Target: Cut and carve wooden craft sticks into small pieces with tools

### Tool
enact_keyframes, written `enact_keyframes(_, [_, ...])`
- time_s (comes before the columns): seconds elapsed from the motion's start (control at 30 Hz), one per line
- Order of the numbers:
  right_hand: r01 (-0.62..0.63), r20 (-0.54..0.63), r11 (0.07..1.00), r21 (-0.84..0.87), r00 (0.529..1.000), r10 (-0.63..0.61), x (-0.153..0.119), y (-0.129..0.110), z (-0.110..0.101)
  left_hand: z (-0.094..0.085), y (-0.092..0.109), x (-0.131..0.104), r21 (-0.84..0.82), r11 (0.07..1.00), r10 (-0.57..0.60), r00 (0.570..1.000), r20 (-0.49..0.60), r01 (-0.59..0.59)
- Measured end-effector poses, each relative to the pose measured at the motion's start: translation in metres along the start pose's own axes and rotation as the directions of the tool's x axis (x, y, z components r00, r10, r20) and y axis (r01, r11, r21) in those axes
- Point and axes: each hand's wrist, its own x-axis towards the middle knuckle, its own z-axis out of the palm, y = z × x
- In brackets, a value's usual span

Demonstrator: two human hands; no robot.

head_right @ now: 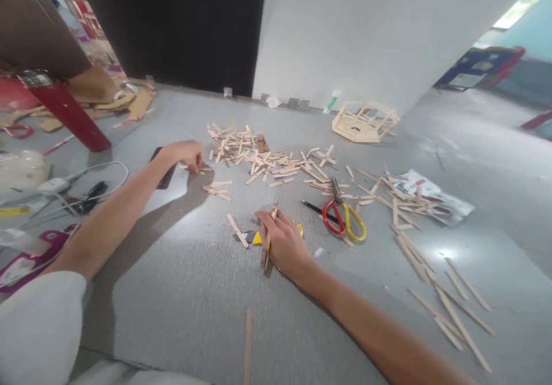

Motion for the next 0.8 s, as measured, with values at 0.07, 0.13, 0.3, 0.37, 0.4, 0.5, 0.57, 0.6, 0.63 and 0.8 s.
enact_keyframes(0.07, [-0.003,-0.005,1.0,0.0,1.0,0.003,-0.001,0.001,0.001,-0.001,0.008,-0.003,-0.017,0.999,0.047,0.999,-0.007,-0.047])
enact_keyframes(0.13, [0.0,-0.01,1.0,0.002,1.0,0.0,-0.001,0.001,0.001,-0.005,0.017,-0.01,-0.052,0.991,0.124,0.992,-0.002,-0.124])
enact_keyframes(0.3, [0.013,-0.019,1.0,0.013,1.0,-0.013,0.001,0.0,-0.001,-0.019,0.041,-0.034,-0.273,0.877,0.424,0.904,0.053,-0.395])
enact_keyframes(0.37, [0.018,-0.026,1.0,0.014,0.999,-0.018,0.001,0.0,-0.002,-0.022,0.051,-0.042,-0.376,0.8,0.515,0.857,0.029,-0.468])
enact_keyframes(0.4, [0.022,-0.03,1.0,0.014,0.999,-0.021,0.001,0.0,-0.002,-0.023,0.055,-0.045,-0.399,0.782,0.534,0.845,0.031,-0.48])
enact_keyframes(0.5, [0.03,-0.034,0.999,0.013,0.999,-0.03,0.001,0.0,-0.002,-0.023,0.065,-0.05,-0.427,0.759,0.561,0.827,0.045,-0.492])
enact_keyframes(0.57, [0.03,-0.028,1.0,0.009,0.999,-0.03,0.001,0.0,-0.003,-0.023,0.068,-0.052,-0.432,0.752,0.571,0.82,0.048,-0.498])
enact_keyframes(0.6, [0.03,-0.024,1.0,0.007,0.999,-0.03,0.001,0.0,-0.003,-0.022,0.069,-0.053,-0.433,0.748,0.575,0.817,0.047,-0.502])
enact_keyframes(0.63, [0.03,-0.021,1.0,0.006,0.999,-0.029,0.001,0.0,-0.003,-0.022,0.07,-0.054,-0.434,0.746,0.578,0.815,0.045,-0.506])
enact_keyframes(0.8, [0.036,-0.011,0.999,0.013,0.999,-0.036,0.001,0.0,-0.003,-0.024,0.074,-0.057,-0.452,0.733,0.584,0.811,0.033,-0.509])
